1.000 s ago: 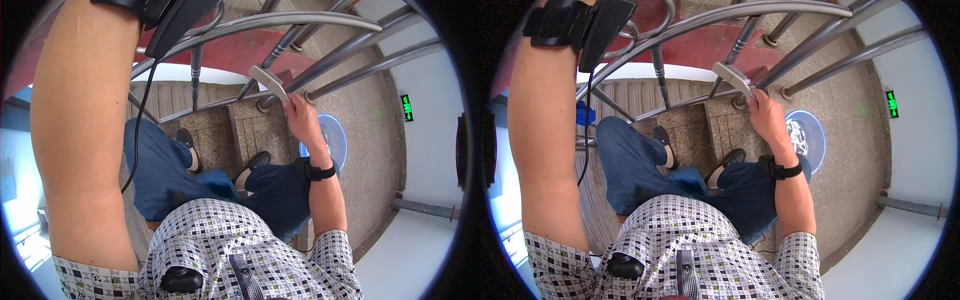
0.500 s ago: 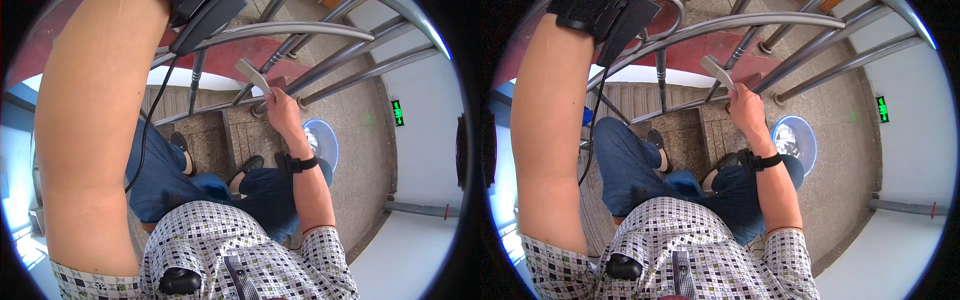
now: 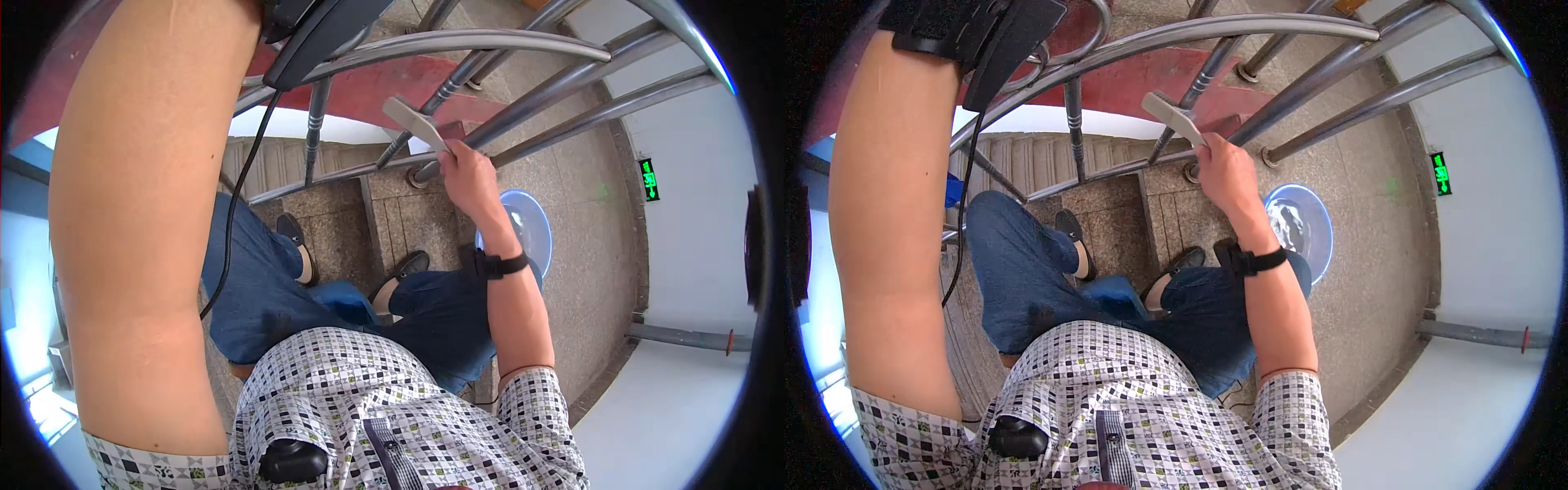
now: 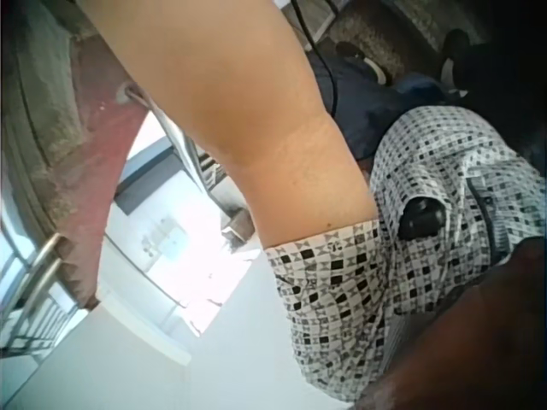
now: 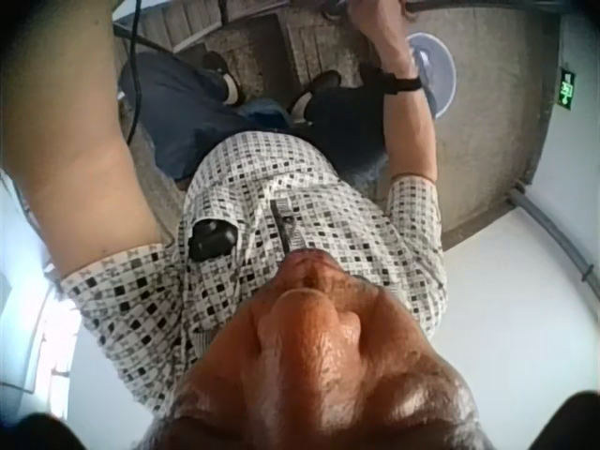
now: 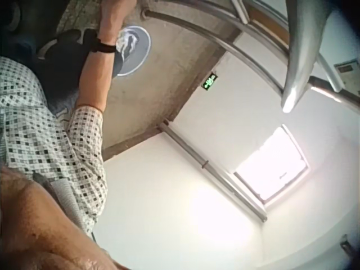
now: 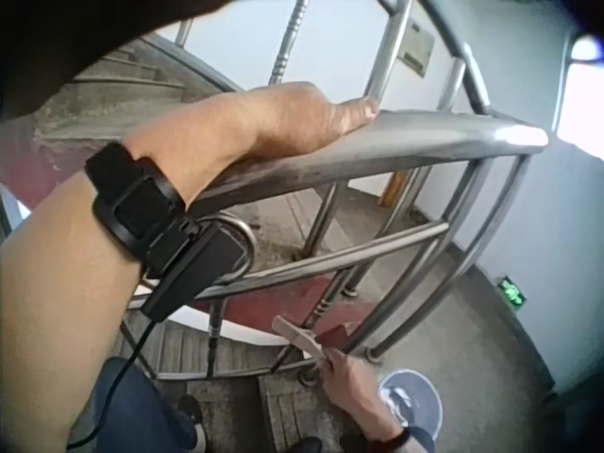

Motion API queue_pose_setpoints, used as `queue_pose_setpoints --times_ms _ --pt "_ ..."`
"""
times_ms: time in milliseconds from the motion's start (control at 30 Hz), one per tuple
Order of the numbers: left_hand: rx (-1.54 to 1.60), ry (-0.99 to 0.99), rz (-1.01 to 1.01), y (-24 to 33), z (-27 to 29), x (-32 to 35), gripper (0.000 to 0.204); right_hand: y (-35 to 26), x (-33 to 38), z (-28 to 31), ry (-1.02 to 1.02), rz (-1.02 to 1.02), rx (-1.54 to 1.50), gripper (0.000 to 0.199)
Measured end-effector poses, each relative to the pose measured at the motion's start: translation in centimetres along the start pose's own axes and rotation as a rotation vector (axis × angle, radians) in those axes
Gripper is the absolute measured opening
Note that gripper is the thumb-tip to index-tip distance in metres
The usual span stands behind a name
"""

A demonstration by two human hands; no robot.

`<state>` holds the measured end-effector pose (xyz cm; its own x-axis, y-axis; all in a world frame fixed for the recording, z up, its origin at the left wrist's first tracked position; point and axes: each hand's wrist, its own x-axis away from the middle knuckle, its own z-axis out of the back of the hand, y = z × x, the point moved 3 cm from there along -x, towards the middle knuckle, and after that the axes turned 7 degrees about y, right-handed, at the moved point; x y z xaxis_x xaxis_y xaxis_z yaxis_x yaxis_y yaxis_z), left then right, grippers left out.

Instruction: Scraping a metal staircase railing with a handheld scraper tool to clean or prep the surface.

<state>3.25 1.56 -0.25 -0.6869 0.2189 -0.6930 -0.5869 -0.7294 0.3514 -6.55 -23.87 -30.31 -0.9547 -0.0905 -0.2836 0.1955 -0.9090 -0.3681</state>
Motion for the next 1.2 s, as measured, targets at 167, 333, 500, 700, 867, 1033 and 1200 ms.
queue_pose_setpoints --times_ms 167,333,500,700,867,1033,1200 --pt "-0.012 -0.019 -0.043 -0.6 -0.4 -0.7 0.095 -0.8 -1.6 -1.3 0.028 0.074 0.004 0.023" --pt "-0.018 0.024 -0.075 -0.8 -0.8 -0.9 0.096 0.8 -0.5 -0.1 0.004 0.041 -0.020 0.023" --pt "-0.063 -0.014 -0.030 -0.8 -0.1 -0.6 0.098 2.7 1.1 2.0 -0.059 -0.035 -0.031 0.023" --pt "-0.056 -0.019 -0.027 -0.4 0.0 -0.5 0.099 2.4 0.7 2.7 -0.098 -0.049 0.011 0.023" --pt "0.016 -0.007 -0.020 0.0 -0.3 0.4 0.098 1.4 -1.6 0.8 -0.076 0.023 -0.012 0.024" --pt "-0.016 -0.006 0.054 -0.2 0.0 0.3 0.098 1.7 -2.4 0.2 -0.113 0.034 0.036 0.026" --pt "-0.043 -0.042 0.047 -0.1 0.1 0.1 0.099 3.9 -1.3 2.3 -0.134 0.004 0.044 0.028"
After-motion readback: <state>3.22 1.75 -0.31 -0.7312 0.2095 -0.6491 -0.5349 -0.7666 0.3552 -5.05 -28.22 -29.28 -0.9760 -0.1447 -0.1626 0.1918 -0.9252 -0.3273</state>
